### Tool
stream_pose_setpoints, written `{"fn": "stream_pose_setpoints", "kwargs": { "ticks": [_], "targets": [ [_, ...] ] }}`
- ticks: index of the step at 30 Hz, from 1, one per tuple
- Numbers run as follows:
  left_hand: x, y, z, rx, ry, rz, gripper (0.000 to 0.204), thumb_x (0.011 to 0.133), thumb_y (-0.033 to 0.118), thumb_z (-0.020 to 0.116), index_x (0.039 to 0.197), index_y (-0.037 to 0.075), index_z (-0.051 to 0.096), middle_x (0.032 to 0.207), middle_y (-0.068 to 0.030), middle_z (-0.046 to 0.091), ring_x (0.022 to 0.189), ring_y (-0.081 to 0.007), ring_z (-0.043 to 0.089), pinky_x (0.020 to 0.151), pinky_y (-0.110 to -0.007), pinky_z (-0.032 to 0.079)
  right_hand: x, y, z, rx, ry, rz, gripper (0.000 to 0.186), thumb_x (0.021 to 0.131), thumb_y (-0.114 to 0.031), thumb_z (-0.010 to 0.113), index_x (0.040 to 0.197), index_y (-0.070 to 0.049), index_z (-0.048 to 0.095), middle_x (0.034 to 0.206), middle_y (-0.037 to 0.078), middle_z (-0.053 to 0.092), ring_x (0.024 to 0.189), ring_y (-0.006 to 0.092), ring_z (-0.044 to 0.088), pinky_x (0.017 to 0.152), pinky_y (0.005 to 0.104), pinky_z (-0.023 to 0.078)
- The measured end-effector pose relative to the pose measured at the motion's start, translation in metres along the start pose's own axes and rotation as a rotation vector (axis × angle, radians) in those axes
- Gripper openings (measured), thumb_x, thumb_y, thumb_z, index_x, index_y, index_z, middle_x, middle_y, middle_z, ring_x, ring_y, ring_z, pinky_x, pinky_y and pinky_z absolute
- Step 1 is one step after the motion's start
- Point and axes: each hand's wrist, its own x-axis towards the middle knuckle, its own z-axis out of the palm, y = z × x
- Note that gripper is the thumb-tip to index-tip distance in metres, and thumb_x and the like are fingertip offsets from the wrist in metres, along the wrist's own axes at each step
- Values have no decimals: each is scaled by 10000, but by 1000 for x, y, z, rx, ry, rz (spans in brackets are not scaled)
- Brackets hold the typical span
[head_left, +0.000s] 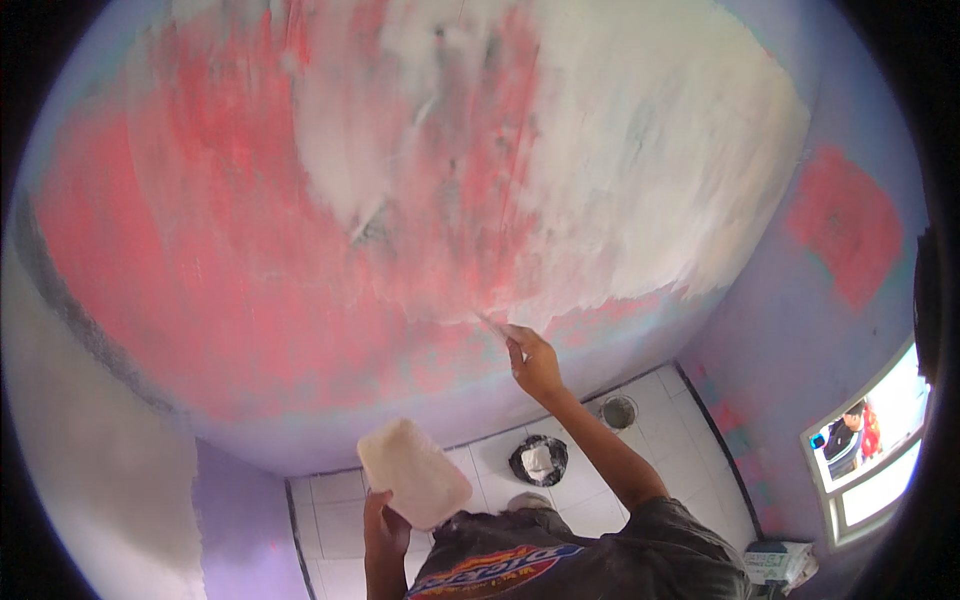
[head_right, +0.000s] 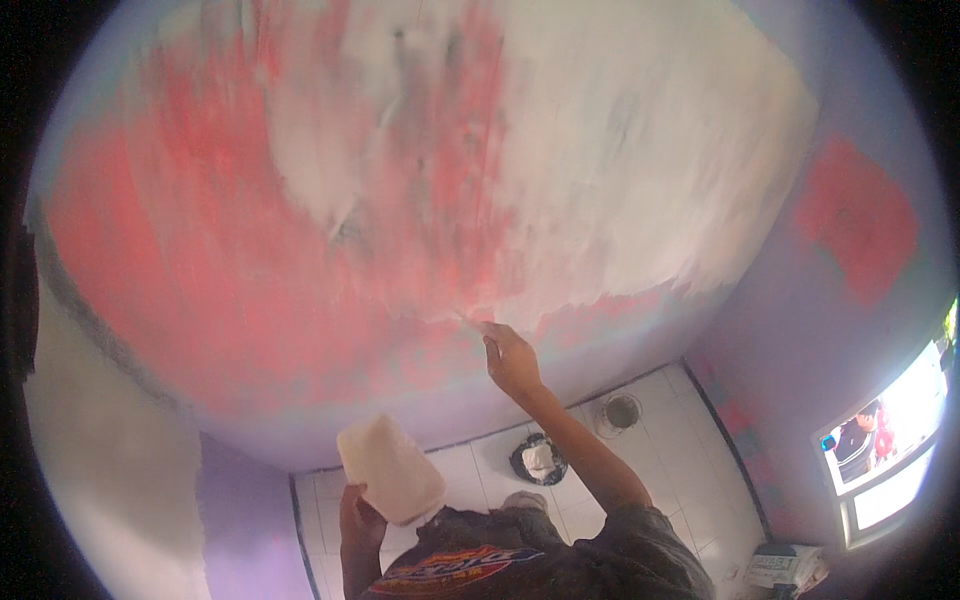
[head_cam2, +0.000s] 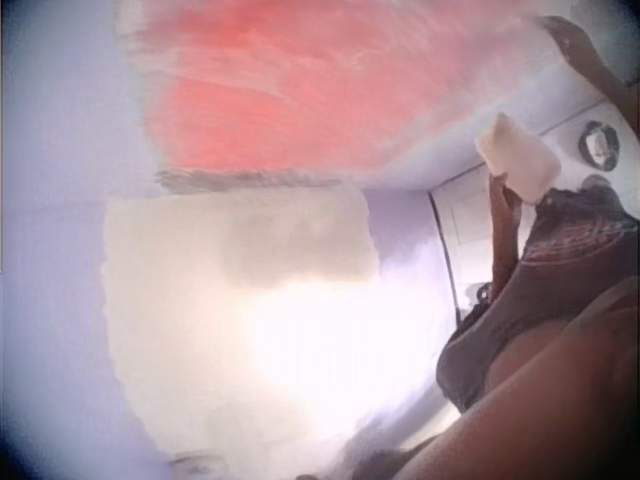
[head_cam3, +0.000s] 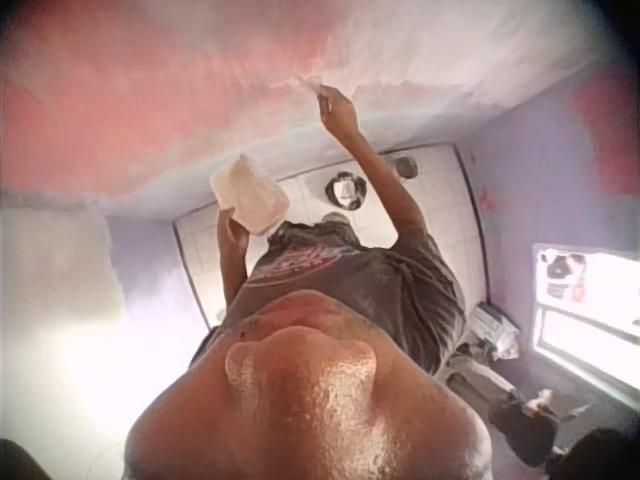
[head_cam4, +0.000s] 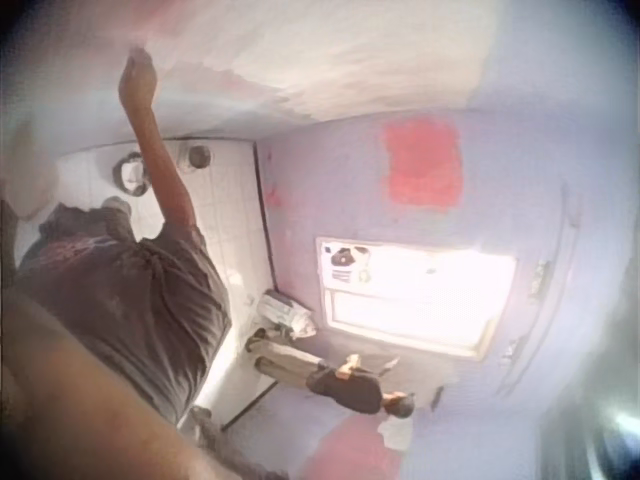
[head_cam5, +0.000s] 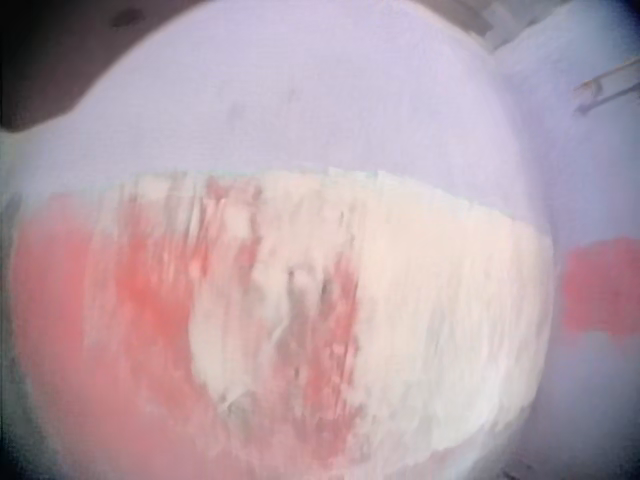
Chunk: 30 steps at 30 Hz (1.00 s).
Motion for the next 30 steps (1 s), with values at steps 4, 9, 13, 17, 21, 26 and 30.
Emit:
{"fn": "stream_pose_setpoints", "kwargs": {
  "ticks": [4, 9, 13, 17, 21, 26, 30],
  "targets": [
    [9, 0, 23, 3, -20, 2, 597, 835, 207, 555, 1384, 45, 384, 1307, -128, 510, 1240, -301, 496, 1000, -494, 440, -5, -70, -58, 773, -83, 702, 193, 942, -190, 623, 1068, -45, 617, 893, -1, 643, 764, 141, 622, 644, 269, 478],
    [20, -19, 64, -36, -85, -76, 635, 857, 202, 548, 1435, 91, 309, 1354, -125, 457, 1268, -300, 467, 1005, -497, 434, -41, -110, -107, 1165, -96, 972, 293, 928, -181, 650, 1160, -13, 587, 1013, 32, 642, 893, 143, 624, 770, 294, 518],
    [24, -30, 77, 22, -163, -127, 681, 858, 198, 552, 1464, 116, 253, 1374, -121, 430, 1274, -303, 458, 1010, -494, 437, -66, -108, -124, 1161, -19, 1037, 281, 901, -94, 644, 1159, 1, 589, 1037, 63, 642, 931, 161, 623, 804, 318, 523],
    [7, -47, 109, 185, -238, -117, 708, 852, 198, 562, 1474, 120, 234, 1374, -124, 428, 1270, -303, 461, 1009, -486, 446, -88, -76, -159, 1114, 98, 1010, 199, 858, -54, 601, 1056, -31, 597, 913, 25, 614, 848, 139, 617, 758, 305, 530],
    [-15, -68, 124, 174, -205, -214, 716, 842, 204, 576, 1471, 113, 247, 1370, -133, 432, 1263, -295, 467, 1010, -465, 450, -96, -63, -209, 907, 263, 952, 252, 907, -118, 595, 1141, -26, 583, 964, 1, 630, 785, 75, 585, 634, 216, 435],
    [-30, -101, 142, 109, -228, -201, 746, 828, 215, 594, 1472, 71, 245, 1374, -148, 429, 1274, -284, 458, 1039, -449, 422, -105, -78, -260, 874, 360, 888, 306, 925, -148, 645, 1177, 1, 554, 1015, 32, 634, 875, 110, 613, 759, 258, 492],
    [-38, -102, 166, 189, -224, -136, 737, 806, 228, 612, 1430, 1, 292, 1330, -173, 477, 1225, -298, 509, 997, -437, 462, -88, -120, -279, 723, 282, 772, 337, 924, -176, 659, 1177, 14, 544, 952, 47, 636, 822, 94, 595, 708, 248, 483]
  ]
}}
